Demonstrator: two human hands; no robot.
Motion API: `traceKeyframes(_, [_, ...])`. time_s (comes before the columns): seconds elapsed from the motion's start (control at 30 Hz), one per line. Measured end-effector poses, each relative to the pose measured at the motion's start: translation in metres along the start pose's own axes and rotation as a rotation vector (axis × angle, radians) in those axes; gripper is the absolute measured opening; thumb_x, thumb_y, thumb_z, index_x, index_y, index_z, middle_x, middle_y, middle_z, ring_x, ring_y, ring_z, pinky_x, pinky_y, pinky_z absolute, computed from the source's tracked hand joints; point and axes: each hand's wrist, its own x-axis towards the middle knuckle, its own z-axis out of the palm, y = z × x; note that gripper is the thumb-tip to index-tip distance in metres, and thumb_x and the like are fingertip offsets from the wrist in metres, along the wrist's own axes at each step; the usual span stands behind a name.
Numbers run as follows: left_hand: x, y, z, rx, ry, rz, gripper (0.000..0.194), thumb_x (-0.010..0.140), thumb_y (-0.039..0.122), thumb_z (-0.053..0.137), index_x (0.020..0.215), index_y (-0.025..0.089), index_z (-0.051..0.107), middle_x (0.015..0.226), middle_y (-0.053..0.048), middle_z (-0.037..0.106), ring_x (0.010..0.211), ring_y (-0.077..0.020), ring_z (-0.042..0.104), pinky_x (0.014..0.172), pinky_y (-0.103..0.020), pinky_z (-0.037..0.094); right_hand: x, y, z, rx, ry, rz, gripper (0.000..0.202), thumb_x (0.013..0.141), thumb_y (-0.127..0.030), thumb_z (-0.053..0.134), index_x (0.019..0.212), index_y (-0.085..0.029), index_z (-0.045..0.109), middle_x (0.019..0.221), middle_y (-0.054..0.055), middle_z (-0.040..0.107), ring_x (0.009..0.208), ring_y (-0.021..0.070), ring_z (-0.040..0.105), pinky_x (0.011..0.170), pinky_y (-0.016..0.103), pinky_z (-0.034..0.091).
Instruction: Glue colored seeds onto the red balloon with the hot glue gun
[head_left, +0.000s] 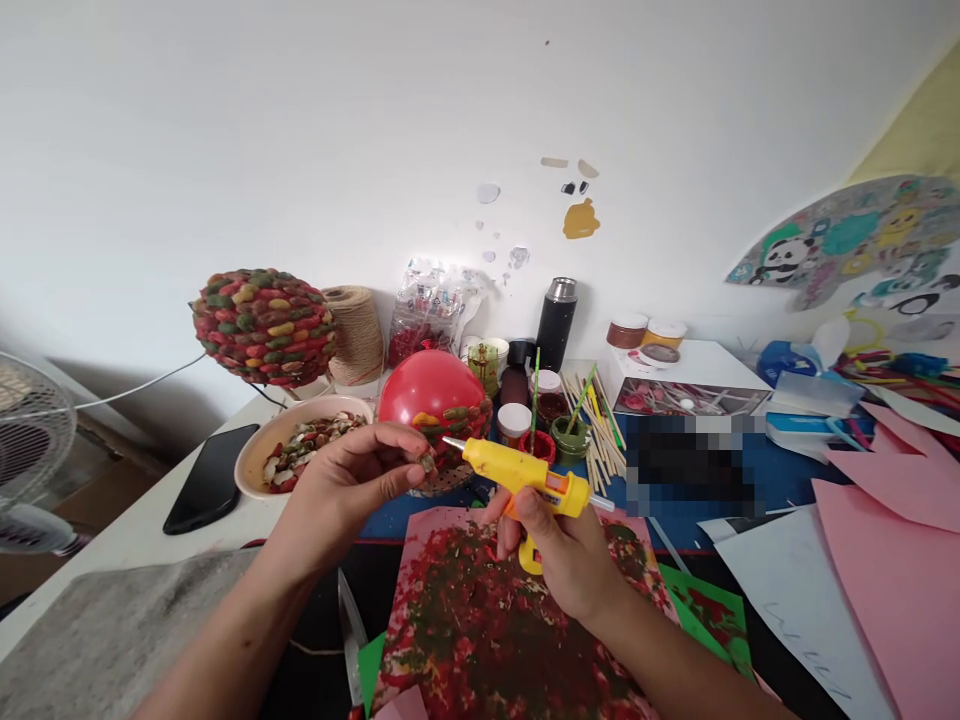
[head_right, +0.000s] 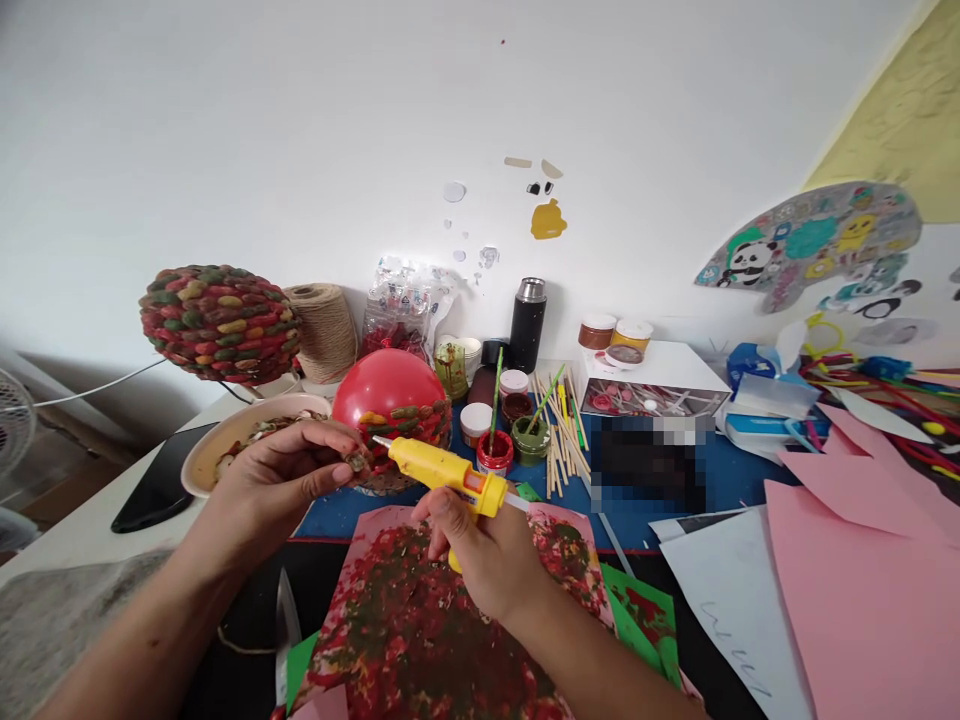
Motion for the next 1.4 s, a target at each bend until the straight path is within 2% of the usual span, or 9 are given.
traceKeyframes(0.23, [-0.013,0.002,0.017,0.220,-0.249,0.019,0.026,0.087,0.031,0.091,0.112,0.027,0.089,0.113,-0.010,0.085,0.096,-0.0247,0.080,0.085,-0.032,0.068,0.004,-0.001,0.000,0.141,-0.003,0.097,0.077,0.092,-0.092,0.063,0.096,-0.017,0.081,0.072,0.005,0.072,0.055,0.0159,0.067,0.053,0.027,0.052])
traceKeyframes(0.5, [-0.021,0.001,0.021,0.384,-0.455,0.020,0.055,0.099,0.023,0.076,0.152,0.038,0.071,0.107,-0.005,0.083,0.092,-0.0208,0.077,0.087,-0.030,0.064,0.006,-0.003,0.000,0.112,0.043,0.101,0.080,0.093,-0.094,0.059,0.098,-0.017,0.079,0.079,0.010,0.079,0.055,0.0187,0.070,0.052,0.030,0.056])
traceKeyframes(0.77, [-0.020,0.003,0.027,0.440,-0.489,0.069,0.057,0.094,0.023,0.081,0.147,0.040,0.074,0.111,-0.005,0.085,0.091,-0.0227,0.078,0.092,-0.036,0.065,0.006,-0.006,0.000,0.119,0.046,0.074,0.083,0.095,-0.092,0.057,0.120,-0.018,0.085,0.085,0.009,0.081,0.055,0.0183,0.071,0.050,0.029,0.056])
traceKeyframes(0.93, [-0.022,0.002,0.030,0.443,-0.551,0.039,0.059,0.095,0.023,0.079,0.151,0.040,0.071,0.111,-0.004,0.084,0.097,-0.0218,0.077,0.096,-0.034,0.063,0.005,-0.004,-0.001,0.067,0.075,0.050,0.079,0.096,-0.091,0.058,0.115,-0.020,0.086,0.087,0.008,0.080,0.061,0.0195,0.071,0.056,0.031,0.059])
traceKeyframes(1.07, [-0.025,-0.002,0.030,0.400,-0.647,-0.020,0.073,0.094,0.018,0.076,0.161,0.042,0.060,0.110,-0.003,0.083,0.092,-0.0191,0.076,0.085,-0.028,0.062,0.006,-0.002,-0.001,0.039,0.094,0.016,0.077,0.097,-0.091,0.057,0.110,-0.020,0.086,0.078,0.006,0.077,0.062,0.0208,0.069,0.058,0.033,0.058])
traceKeyframes(1.13, [-0.025,-0.002,0.029,0.413,-0.739,-0.052,0.077,0.091,0.015,0.075,0.162,0.041,0.059,0.108,-0.003,0.084,0.088,-0.0186,0.075,0.079,-0.026,0.061,0.007,-0.002,-0.001,0.052,0.094,0.024,0.077,0.097,-0.090,0.057,0.110,-0.019,0.085,0.078,0.006,0.077,0.060,0.0199,0.069,0.054,0.031,0.055])
traceKeyframes(1.27, [-0.027,0.002,0.028,0.407,-1.054,-0.119,0.059,0.090,0.015,0.078,0.145,0.035,0.076,0.110,-0.008,0.086,0.089,-0.0224,0.080,0.077,-0.028,0.062,0.009,-0.003,-0.002,0.079,0.116,0.040,0.077,0.098,-0.089,0.057,0.109,-0.017,0.082,0.081,0.008,0.078,0.057,0.0176,0.069,0.050,0.027,0.049])
traceKeyframes(1.33, [-0.027,0.006,0.024,0.333,-1.029,-0.109,0.054,0.090,0.017,0.082,0.141,0.033,0.079,0.108,-0.009,0.086,0.088,-0.0230,0.081,0.076,-0.028,0.064,0.009,-0.004,-0.003,0.084,0.132,0.033,0.078,0.098,-0.089,0.055,0.107,-0.016,0.081,0.080,0.008,0.078,0.057,0.0176,0.070,0.051,0.027,0.048])
traceKeyframes(1.4, [-0.025,0.009,0.017,0.198,-0.797,-0.050,0.040,0.089,0.020,0.087,0.127,0.031,0.086,0.098,-0.008,0.086,0.082,-0.0211,0.080,0.072,-0.026,0.064,0.009,-0.005,-0.004,0.093,0.129,0.034,0.077,0.098,-0.089,0.056,0.105,-0.016,0.081,0.080,0.009,0.078,0.057,0.0179,0.069,0.051,0.027,0.049])
